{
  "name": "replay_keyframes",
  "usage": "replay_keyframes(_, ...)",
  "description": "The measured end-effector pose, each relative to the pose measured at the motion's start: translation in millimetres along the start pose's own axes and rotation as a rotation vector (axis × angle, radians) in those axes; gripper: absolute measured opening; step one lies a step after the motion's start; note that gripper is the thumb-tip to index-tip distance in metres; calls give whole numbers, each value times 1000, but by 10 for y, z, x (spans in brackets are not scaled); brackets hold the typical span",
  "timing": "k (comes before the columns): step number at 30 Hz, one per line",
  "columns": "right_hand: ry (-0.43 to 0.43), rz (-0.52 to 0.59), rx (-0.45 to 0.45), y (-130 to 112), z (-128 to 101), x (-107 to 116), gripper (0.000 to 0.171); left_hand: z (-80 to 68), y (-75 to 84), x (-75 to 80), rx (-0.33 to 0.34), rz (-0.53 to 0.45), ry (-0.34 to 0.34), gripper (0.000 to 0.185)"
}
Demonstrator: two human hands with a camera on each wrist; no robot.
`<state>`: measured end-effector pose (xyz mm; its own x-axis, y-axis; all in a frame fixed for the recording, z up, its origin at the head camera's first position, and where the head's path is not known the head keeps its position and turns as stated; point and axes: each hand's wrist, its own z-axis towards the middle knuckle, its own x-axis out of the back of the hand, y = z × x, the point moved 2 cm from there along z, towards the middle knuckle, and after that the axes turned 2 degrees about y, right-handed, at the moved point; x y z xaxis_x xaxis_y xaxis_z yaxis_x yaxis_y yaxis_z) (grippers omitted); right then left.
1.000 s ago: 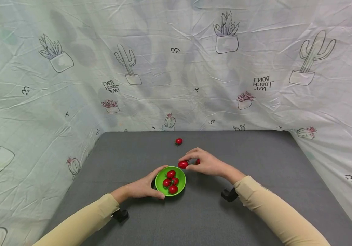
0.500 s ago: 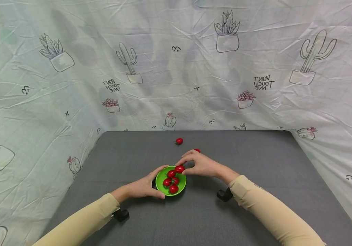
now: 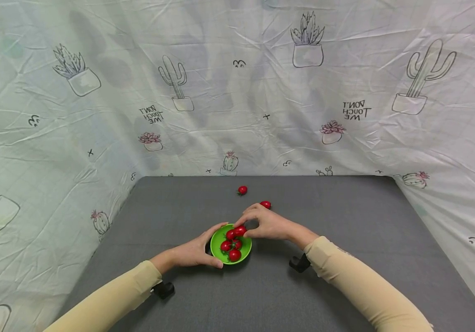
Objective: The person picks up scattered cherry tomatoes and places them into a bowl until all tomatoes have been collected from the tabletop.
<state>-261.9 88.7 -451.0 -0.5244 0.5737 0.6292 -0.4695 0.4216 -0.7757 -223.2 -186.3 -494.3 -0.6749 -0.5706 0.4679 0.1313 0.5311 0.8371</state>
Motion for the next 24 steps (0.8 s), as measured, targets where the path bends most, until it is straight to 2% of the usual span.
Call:
replay_keyframes(7, 14, 3, 16, -10, -5, 27, 35, 10, -4, 1, -5, -9, -2, 104)
replay_keyframes(17, 55, 21, -18, -16, -68, 142, 34, 24, -13, 4, -21, -10, 6, 106)
replay_keyframes(24, 113, 61, -64, -16, -166, 300, 34, 21, -6, 2, -15, -15, 10, 106)
